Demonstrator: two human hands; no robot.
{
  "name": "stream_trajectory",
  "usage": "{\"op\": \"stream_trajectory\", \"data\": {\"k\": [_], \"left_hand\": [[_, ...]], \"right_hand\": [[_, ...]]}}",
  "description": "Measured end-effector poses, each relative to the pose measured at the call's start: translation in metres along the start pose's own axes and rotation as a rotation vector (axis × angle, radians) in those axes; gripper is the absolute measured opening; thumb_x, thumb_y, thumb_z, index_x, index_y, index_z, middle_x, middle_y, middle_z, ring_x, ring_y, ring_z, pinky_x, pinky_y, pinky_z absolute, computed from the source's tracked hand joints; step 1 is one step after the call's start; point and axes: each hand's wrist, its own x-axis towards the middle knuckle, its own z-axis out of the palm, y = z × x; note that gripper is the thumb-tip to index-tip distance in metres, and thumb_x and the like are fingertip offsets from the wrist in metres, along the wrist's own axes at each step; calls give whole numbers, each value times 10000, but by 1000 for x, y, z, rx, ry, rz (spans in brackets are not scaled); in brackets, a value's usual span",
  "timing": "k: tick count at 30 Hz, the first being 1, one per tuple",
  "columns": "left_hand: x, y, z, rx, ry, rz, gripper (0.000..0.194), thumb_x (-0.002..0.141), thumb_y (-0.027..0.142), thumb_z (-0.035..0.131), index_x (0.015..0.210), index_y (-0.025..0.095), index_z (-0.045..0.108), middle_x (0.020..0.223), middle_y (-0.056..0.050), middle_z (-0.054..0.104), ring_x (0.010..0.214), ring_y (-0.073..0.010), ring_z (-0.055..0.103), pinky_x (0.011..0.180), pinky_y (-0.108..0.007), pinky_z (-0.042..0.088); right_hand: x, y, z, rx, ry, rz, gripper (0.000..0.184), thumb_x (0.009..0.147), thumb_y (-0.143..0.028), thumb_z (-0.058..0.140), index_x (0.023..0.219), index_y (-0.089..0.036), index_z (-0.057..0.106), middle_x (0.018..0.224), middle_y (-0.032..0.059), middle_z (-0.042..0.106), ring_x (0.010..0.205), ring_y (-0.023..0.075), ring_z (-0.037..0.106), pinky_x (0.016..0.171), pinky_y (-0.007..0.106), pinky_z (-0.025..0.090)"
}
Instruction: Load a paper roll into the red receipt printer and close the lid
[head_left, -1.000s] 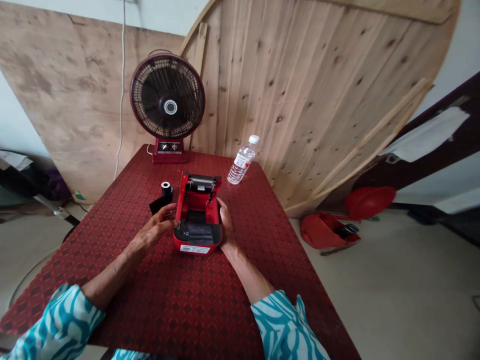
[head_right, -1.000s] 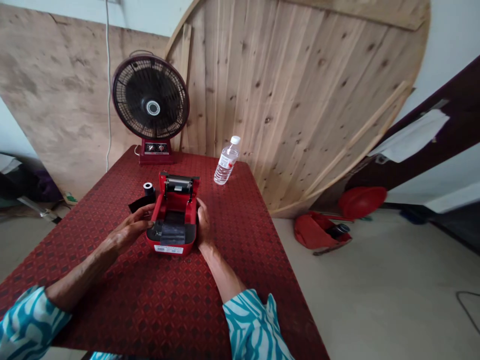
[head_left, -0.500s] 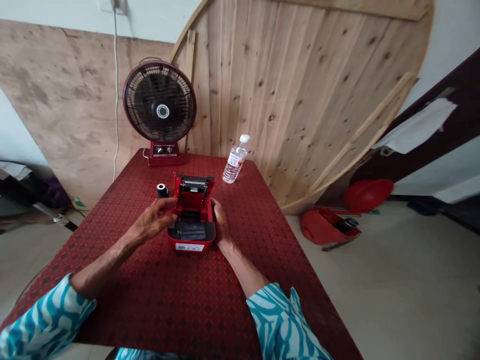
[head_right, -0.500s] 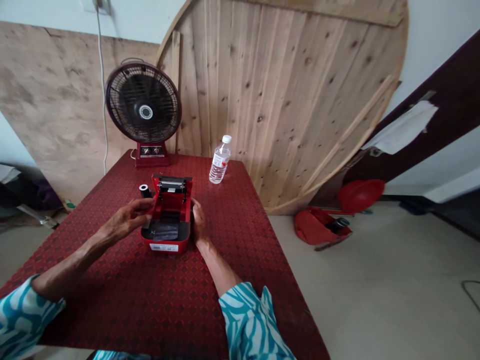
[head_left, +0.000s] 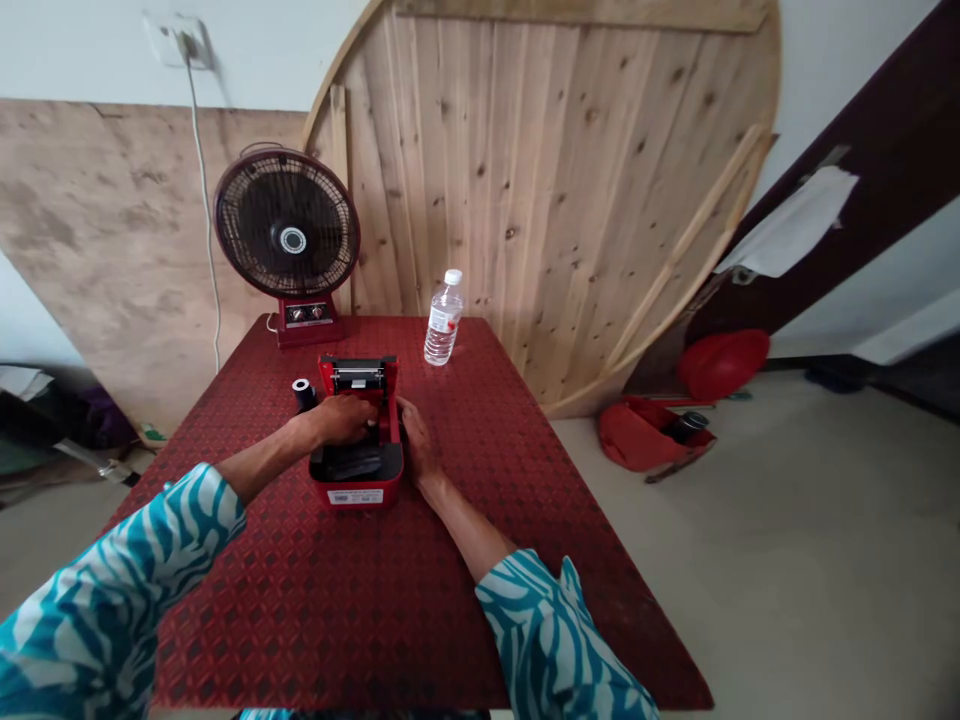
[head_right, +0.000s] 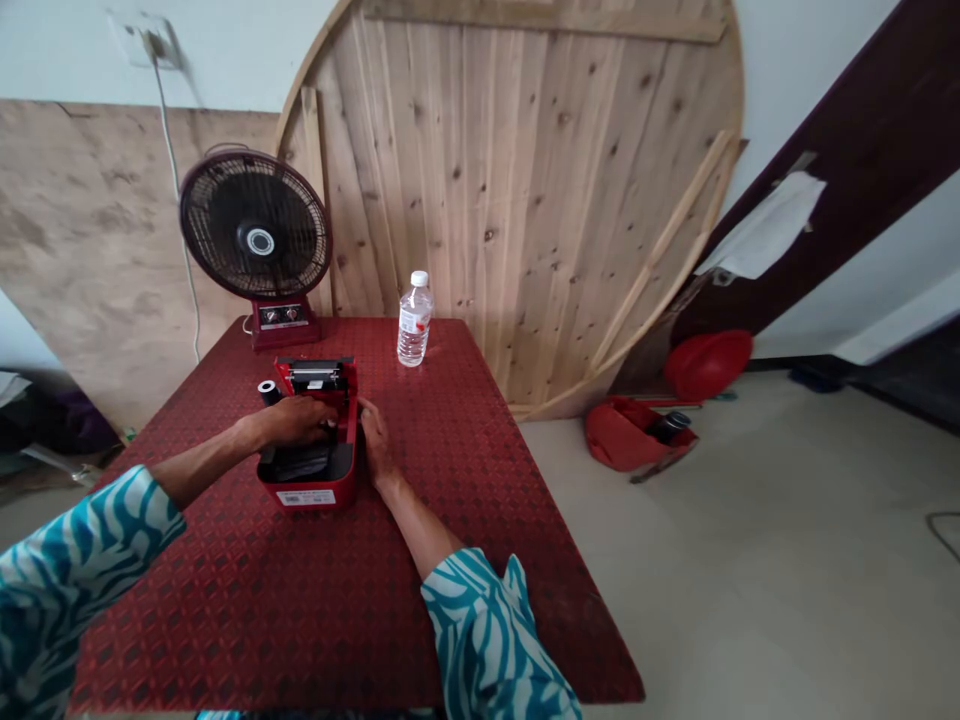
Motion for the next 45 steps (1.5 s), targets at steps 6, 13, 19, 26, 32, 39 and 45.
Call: {"op": "stream_trajectory", "data": {"k": [6, 13, 19, 26, 32, 39, 45], "left_hand": [[-26, 3, -9, -31, 148, 65, 353, 785, 176, 604, 1137, 210, 600, 1130, -76, 670, 1064, -241, 629, 869, -323, 495], [-95, -49, -19, -345, 586, 1, 365, 788, 333, 580, 1137, 237, 632, 963, -27, 654, 830, -178, 660, 775, -304, 533], [-103, -123, 24, -639, 588, -357, 308, 669, 388, 625, 905, 189, 617, 831, -21, 700, 752, -197, 675, 713, -320, 543], [-77, -145, 70, -659, 544, -410, 228, 601, 337, 590, 782, 199, 586, 761, -16, 694, 714, -209, 667, 652, -297, 515], [-84, -160, 63, -603, 534, -432, 263, 623, 389, 579, 818, 212, 592, 788, -20, 684, 763, -228, 647, 678, -310, 483], [-78, -159, 61, -608, 416, -375, 328, 627, 408, 578, 884, 214, 646, 822, -29, 732, 812, -235, 672, 719, -296, 511], [-57, -155, 41, -620, 401, -330, 496, 713, 482, 525, 1092, 188, 652, 1160, -103, 694, 1068, -268, 635, 901, -331, 483]], "right_hand": [[-3, -5, -1, 14, -17, 8, 475, 844, -563, 484, 1151, -232, 632, 1207, 45, 668, 1168, 227, 563, 1027, 384, 407], [-2, -1, -3, 5, -6, 25, 464, 834, -559, 497, 1142, -243, 639, 1228, 45, 662, 1187, 226, 559, 1052, 403, 388], [-1, 0, -4, -34, 20, 35, 415, 833, -499, 503, 1119, -238, 654, 1226, 56, 664, 1178, 230, 565, 1053, 411, 384], [-2, -2, -5, -38, 11, 48, 408, 837, -487, 502, 1127, -240, 646, 1231, 49, 660, 1178, 225, 562, 1043, 404, 392], [-2, -2, -6, -35, -1, 35, 399, 828, -473, 509, 1123, -242, 646, 1225, 50, 665, 1167, 222, 571, 1026, 398, 408], [-3, -8, -4, -50, 10, 55, 385, 817, -467, 520, 1102, -244, 655, 1220, 49, 667, 1175, 223, 567, 1041, 396, 396], [-4, -9, -4, -62, -4, 46, 362, 832, -459, 512, 1100, -259, 649, 1222, 40, 663, 1177, 222, 560, 1034, 394, 398]]}}
